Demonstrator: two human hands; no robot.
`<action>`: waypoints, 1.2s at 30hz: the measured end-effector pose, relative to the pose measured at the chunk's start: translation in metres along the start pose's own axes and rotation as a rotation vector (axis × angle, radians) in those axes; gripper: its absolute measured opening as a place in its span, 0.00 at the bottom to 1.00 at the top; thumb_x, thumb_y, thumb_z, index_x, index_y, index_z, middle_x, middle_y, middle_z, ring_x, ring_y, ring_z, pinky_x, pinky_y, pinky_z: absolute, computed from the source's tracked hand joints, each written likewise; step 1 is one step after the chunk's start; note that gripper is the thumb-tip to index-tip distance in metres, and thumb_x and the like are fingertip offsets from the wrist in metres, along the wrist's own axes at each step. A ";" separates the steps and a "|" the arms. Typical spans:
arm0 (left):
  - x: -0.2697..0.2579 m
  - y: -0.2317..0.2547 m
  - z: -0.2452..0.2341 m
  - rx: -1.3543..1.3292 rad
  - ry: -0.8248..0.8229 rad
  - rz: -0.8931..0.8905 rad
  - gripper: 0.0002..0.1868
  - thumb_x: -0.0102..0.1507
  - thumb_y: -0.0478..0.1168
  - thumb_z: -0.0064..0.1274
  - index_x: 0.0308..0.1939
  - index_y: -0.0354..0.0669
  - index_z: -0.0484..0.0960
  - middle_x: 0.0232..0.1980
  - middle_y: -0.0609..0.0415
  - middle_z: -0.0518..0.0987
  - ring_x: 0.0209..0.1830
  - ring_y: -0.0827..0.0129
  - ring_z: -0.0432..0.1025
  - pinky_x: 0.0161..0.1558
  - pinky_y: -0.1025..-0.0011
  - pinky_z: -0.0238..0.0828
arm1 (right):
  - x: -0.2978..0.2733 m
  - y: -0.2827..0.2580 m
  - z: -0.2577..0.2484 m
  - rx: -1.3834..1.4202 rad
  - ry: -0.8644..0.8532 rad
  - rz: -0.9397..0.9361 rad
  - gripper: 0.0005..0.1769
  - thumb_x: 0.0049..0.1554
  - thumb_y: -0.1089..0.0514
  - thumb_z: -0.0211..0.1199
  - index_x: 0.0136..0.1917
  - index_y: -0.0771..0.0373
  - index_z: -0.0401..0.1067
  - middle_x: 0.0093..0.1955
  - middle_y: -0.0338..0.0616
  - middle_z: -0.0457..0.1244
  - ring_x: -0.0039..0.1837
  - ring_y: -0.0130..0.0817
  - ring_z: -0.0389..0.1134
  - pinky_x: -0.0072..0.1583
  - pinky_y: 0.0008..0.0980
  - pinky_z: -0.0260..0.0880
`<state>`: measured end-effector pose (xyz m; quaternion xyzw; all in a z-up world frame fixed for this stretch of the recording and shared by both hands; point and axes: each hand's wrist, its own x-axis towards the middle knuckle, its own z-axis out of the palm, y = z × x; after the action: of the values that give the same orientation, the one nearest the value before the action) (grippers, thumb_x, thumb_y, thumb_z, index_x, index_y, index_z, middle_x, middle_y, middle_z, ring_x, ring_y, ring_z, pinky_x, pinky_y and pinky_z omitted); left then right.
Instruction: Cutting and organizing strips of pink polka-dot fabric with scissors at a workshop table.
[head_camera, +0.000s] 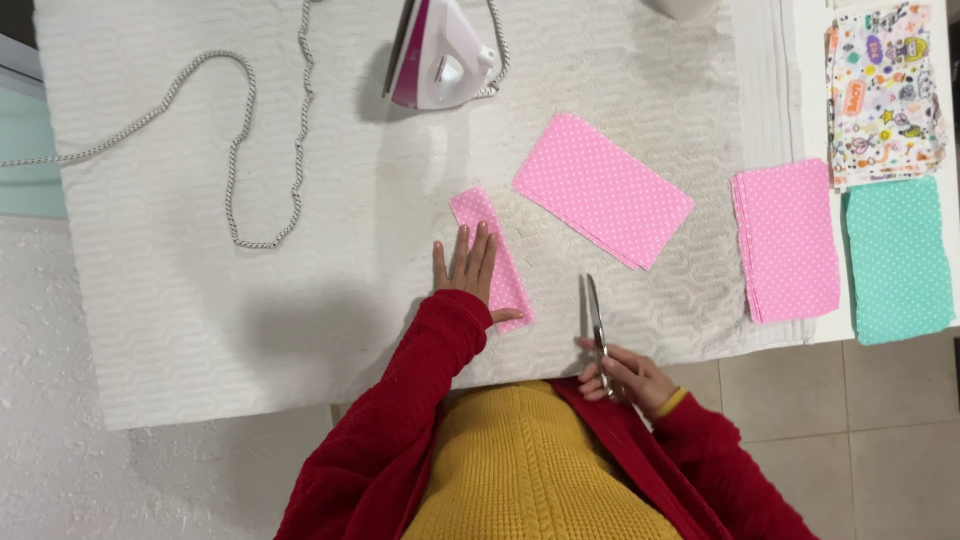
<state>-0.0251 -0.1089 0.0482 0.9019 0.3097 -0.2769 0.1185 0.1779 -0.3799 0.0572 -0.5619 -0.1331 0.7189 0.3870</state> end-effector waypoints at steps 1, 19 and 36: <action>-0.001 0.001 0.001 -0.006 0.008 0.006 0.79 0.45 0.91 0.36 0.81 0.43 0.24 0.84 0.47 0.19 0.82 0.51 0.14 0.73 0.33 0.17 | -0.007 0.012 0.002 0.264 -0.103 0.000 0.33 0.63 0.49 0.52 0.78 0.63 0.57 0.52 0.49 0.69 0.51 0.36 0.74 0.56 0.34 0.75; 0.007 0.003 0.015 0.092 0.053 -0.024 0.80 0.43 0.94 0.28 0.80 0.43 0.23 0.82 0.46 0.16 0.80 0.51 0.09 0.72 0.32 0.14 | 0.036 0.168 0.011 0.151 -0.182 -0.266 0.35 0.56 0.29 0.63 0.50 0.67 0.71 0.28 0.37 0.62 0.25 0.24 0.61 0.29 0.23 0.61; 0.011 0.001 0.026 0.074 0.127 -0.009 0.81 0.42 0.94 0.29 0.81 0.41 0.26 0.83 0.45 0.18 0.80 0.51 0.10 0.72 0.32 0.13 | 0.060 0.163 0.021 0.194 -0.151 -0.269 0.34 0.55 0.30 0.66 0.48 0.66 0.70 0.29 0.33 0.58 0.24 0.20 0.56 0.27 0.20 0.55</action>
<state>-0.0280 -0.1139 0.0207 0.9201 0.3100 -0.2308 0.0641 0.0885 -0.4411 -0.0807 -0.4434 -0.1656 0.7104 0.5209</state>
